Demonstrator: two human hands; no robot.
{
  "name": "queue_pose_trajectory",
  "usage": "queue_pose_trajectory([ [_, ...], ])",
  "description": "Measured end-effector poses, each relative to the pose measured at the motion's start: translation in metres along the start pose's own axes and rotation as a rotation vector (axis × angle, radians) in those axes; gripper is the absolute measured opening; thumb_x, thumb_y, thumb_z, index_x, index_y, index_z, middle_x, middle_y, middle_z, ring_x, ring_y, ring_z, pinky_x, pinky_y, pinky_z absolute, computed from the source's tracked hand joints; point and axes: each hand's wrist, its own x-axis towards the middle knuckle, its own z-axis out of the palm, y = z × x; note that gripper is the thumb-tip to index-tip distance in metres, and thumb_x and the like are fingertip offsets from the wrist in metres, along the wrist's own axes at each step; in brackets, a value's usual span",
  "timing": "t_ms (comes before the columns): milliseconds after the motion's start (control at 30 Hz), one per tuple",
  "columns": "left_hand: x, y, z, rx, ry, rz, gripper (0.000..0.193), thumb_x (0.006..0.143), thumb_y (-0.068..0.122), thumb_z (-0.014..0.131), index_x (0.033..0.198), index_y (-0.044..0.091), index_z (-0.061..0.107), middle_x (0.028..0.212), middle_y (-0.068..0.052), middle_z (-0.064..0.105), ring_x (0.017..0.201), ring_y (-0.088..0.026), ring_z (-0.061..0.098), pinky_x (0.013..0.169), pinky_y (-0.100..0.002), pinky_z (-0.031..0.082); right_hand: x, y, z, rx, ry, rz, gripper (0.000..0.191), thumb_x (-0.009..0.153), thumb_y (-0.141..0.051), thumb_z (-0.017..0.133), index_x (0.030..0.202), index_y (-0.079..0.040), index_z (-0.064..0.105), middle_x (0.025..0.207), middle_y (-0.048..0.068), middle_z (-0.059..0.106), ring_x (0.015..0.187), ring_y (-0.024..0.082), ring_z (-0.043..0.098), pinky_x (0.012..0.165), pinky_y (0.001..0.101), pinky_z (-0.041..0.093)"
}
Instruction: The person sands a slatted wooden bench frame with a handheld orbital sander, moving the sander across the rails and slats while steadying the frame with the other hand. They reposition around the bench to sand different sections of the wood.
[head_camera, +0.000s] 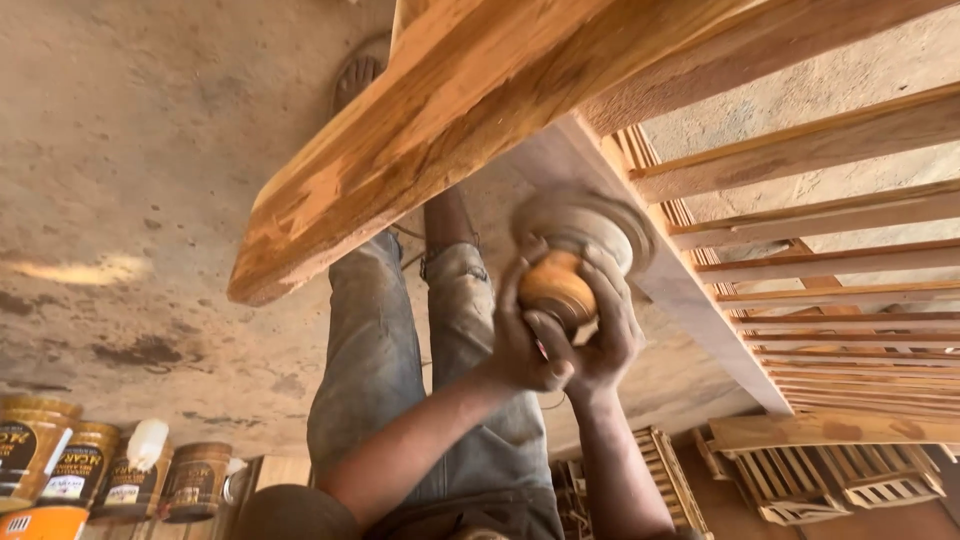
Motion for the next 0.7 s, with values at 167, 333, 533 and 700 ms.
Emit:
queue_pose_trajectory([
  [167, 0.046, -0.008, -0.031, 0.094, 0.035, 0.073, 0.108, 0.095, 0.074, 0.052, 0.160, -0.003, 0.014, 0.159, -0.029, 0.032, 0.145, -0.034, 0.043, 0.125, -0.046, 0.042, 0.043, -0.013, 0.035, 0.114, -0.027, -0.137, 0.066, 0.092, -0.037, 0.081, 0.141, 0.001, 0.057, 0.143, 0.020, 0.064, 0.135, 0.035, 0.065, 0.118, 0.0468, 0.056],
  [333, 0.057, 0.004, -0.029, 0.086, 0.054, 0.062, 0.105, 0.098, 0.072, 0.054, 0.159, -0.003, 0.012, 0.158, -0.030, 0.032, 0.143, -0.035, 0.047, 0.123, -0.046, 0.047, 0.073, -0.023, 0.033, 0.139, -0.010, -0.224, 0.063, 0.099, -0.039, 0.076, 0.146, -0.001, 0.055, 0.143, 0.018, 0.062, 0.136, 0.033, 0.064, 0.120, 0.0448, 0.054],
  [533, 0.030, 0.019, -0.013, 0.047, -0.007, -0.010, 0.114, 0.088, 0.076, 0.061, 0.161, -0.004, 0.024, 0.155, -0.027, 0.045, 0.143, -0.036, 0.049, 0.125, -0.045, 0.040, 0.036, -0.034, 0.003, -0.039, -0.012, -0.041, 0.065, 0.092, -0.037, 0.079, 0.140, 0.002, 0.058, 0.141, 0.021, 0.064, 0.131, 0.035, 0.065, 0.114, 0.0456, 0.056],
  [700, 0.024, 0.003, -0.026, -0.088, 0.036, -0.065, 0.124, 0.083, 0.081, 0.062, 0.161, -0.004, 0.016, 0.152, -0.027, 0.045, 0.143, -0.035, 0.053, 0.126, -0.045, 0.044, 0.039, -0.032, 0.024, -0.059, -0.053, -0.147, 0.065, 0.087, -0.032, 0.084, 0.137, 0.002, 0.059, 0.141, 0.020, 0.063, 0.134, 0.037, 0.065, 0.113, 0.0459, 0.057],
])
